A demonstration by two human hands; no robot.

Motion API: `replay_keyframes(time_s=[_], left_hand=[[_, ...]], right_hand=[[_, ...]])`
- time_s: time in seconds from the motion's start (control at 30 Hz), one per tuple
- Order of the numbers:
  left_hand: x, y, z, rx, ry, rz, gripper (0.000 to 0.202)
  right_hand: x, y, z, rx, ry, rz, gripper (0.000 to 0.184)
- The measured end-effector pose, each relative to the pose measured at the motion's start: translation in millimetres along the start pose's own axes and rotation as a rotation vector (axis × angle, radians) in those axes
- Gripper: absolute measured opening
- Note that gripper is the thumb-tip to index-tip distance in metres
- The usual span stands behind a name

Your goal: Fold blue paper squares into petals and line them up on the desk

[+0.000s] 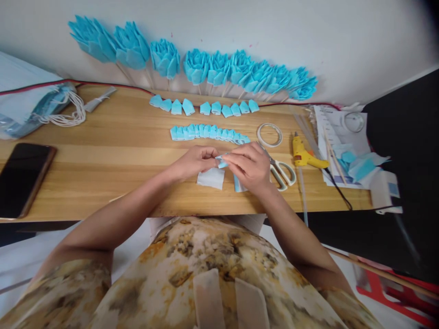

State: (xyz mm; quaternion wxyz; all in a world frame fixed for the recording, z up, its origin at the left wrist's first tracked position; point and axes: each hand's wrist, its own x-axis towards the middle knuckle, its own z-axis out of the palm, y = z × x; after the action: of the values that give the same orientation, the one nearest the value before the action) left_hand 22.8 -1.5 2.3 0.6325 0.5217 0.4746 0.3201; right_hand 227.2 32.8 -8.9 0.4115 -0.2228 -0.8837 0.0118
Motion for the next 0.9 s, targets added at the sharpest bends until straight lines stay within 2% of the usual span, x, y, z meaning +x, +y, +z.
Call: replay_keyframes(time_s=[0.2, 0.33, 0.5, 0.63, 0.73, 0.9], left_hand=[[0, 1, 0.1, -0.017, -0.005, 0.006, 0.018], [-2, 2, -0.1, -0.028, -0.01, 0.009, 0.016], [-2, 1, -1.0, -0.088, -0.046, 0.041, 0.012], [0, -2, -0.9, -0.163, -0.068, 0.089, 0.026], [1, -3, -0.2, -0.137, -0.032, 0.098, 0.037], [3, -4, -1.2, -0.049, 0.091, 0.084, 0.025]], right_hand=[[2, -2, -3, -0.031, -0.016, -0.004, 0.016], [1, -1, -5, -0.043, -0.021, -0.059, 0.016], [-1, 1, -7, -0.036, -0.064, -0.018, 0.017], [-3, 2, -7, -0.036, -0.059, -0.016, 0.018], [-2, 2, -5, -0.049, -0.06, -0.039, 0.018], [8, -3, -13, 0.019, -0.211, 0.015, 0.021]])
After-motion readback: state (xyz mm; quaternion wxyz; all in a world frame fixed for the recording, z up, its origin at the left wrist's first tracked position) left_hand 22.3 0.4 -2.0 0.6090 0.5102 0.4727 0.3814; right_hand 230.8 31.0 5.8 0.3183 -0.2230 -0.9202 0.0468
